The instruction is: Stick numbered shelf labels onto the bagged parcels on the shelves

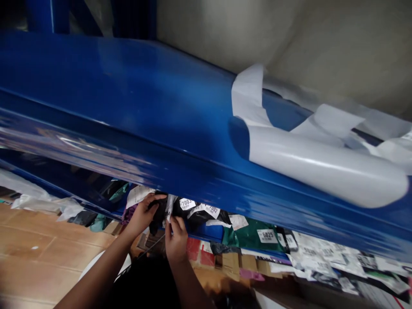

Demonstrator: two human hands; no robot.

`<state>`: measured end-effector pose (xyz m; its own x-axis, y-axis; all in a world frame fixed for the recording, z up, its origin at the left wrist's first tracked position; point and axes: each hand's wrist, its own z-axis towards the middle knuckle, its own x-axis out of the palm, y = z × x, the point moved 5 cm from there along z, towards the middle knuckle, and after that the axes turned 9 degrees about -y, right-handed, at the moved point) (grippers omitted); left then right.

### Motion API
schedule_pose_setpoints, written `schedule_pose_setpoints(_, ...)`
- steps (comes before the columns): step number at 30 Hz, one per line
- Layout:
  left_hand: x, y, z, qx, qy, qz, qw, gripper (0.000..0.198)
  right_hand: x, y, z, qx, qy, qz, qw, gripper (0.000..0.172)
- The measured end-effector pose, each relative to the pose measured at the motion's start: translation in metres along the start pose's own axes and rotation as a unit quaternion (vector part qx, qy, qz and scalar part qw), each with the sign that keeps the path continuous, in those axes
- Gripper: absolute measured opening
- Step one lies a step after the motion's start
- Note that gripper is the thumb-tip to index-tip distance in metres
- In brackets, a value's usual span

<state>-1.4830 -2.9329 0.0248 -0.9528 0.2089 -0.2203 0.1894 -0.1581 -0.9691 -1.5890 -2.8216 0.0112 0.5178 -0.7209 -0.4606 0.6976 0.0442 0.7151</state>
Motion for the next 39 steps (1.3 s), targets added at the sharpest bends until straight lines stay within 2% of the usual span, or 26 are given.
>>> schedule_pose_setpoints(2,-0.001,0.0,-0.001,0.0,-0.008,-0.001,1.0,0.036,0.0,-0.009,0.001,0.056,0.001,0.014,0.998,0.024)
schedule_pose_setpoints(4,-0.003,-0.001,-0.001,0.003,-0.021,0.004,1.0,0.037,-0.001,-0.023,0.002,0.146,-0.016,0.038,0.988,0.029)
schedule_pose_setpoints(8,-0.007,-0.002,0.0,0.002,-0.038,0.014,0.999,0.039,-0.003,-0.048,-0.001,0.332,-0.065,0.101,0.936,0.042)
schedule_pose_setpoints(11,-0.008,0.0,0.003,-0.009,-0.035,0.015,0.999,0.039,-0.002,-0.053,-0.003,0.399,-0.068,0.123,0.906,0.051)
schedule_pose_setpoints(19,-0.013,0.007,0.005,-0.051,-0.083,-0.034,0.995,0.037,-0.007,-0.058,-0.007,0.414,-0.08,0.115,0.9,0.051)
schedule_pose_setpoints(26,-0.017,0.02,0.008,-0.128,-0.071,-0.091,0.985,0.04,-0.006,-0.066,-0.015,0.462,-0.104,0.16,0.866,0.05)
schedule_pose_setpoints(35,-0.022,0.021,0.009,-0.141,-0.065,-0.124,0.98,0.038,-0.006,-0.07,-0.018,0.476,-0.111,0.193,0.851,0.045)
schedule_pose_setpoints(39,-0.024,0.019,0.009,-0.142,-0.059,-0.128,0.98,0.038,-0.006,-0.07,-0.019,0.47,-0.107,0.195,0.854,0.044)
